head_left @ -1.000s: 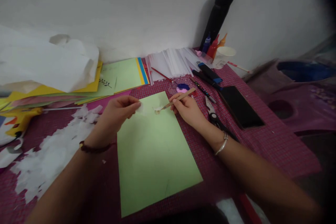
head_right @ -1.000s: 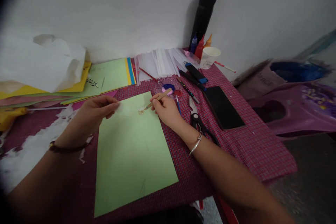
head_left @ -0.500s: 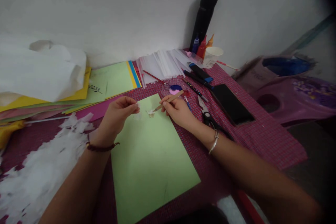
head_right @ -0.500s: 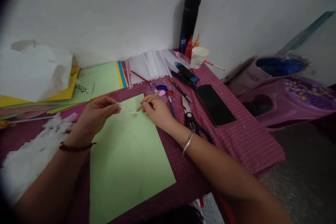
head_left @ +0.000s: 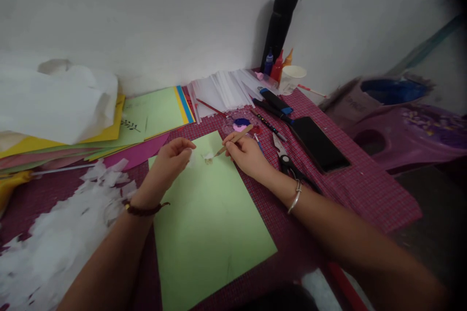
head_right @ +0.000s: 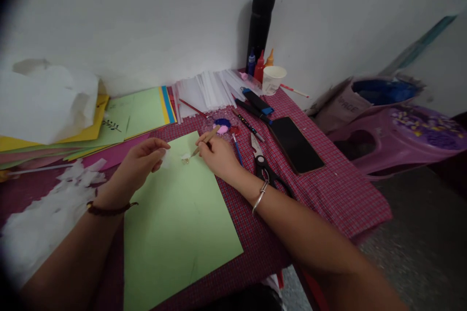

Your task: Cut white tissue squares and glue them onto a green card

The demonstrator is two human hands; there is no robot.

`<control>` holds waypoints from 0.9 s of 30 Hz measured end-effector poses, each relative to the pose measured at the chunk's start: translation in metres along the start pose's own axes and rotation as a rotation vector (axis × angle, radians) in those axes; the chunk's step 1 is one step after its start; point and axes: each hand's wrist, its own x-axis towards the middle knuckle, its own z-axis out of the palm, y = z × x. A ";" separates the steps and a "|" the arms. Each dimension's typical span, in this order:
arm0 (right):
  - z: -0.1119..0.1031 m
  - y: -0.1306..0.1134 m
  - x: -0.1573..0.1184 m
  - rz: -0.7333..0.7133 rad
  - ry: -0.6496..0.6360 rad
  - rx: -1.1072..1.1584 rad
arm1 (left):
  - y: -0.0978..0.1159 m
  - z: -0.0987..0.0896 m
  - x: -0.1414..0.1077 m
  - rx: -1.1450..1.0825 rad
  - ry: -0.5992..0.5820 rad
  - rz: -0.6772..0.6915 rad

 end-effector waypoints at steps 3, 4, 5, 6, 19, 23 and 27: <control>0.001 -0.001 0.000 -0.018 -0.011 -0.008 | -0.002 0.003 0.000 0.020 -0.035 0.031; 0.001 -0.002 0.000 -0.021 -0.016 -0.006 | -0.003 0.003 0.001 0.016 -0.045 0.039; 0.001 -0.002 0.000 -0.020 -0.023 -0.004 | -0.005 0.002 0.002 0.016 -0.051 0.045; 0.001 -0.003 0.000 -0.018 -0.030 0.000 | -0.006 0.002 0.003 0.019 -0.055 0.050; 0.006 0.004 -0.001 -0.042 -0.073 0.063 | -0.022 -0.005 0.014 -0.094 -0.085 -0.004; 0.008 0.004 0.000 -0.038 -0.116 0.077 | -0.023 -0.006 0.015 -0.159 -0.095 -0.045; 0.007 0.002 0.000 -0.047 -0.113 0.090 | -0.024 -0.008 0.015 -0.190 -0.091 -0.061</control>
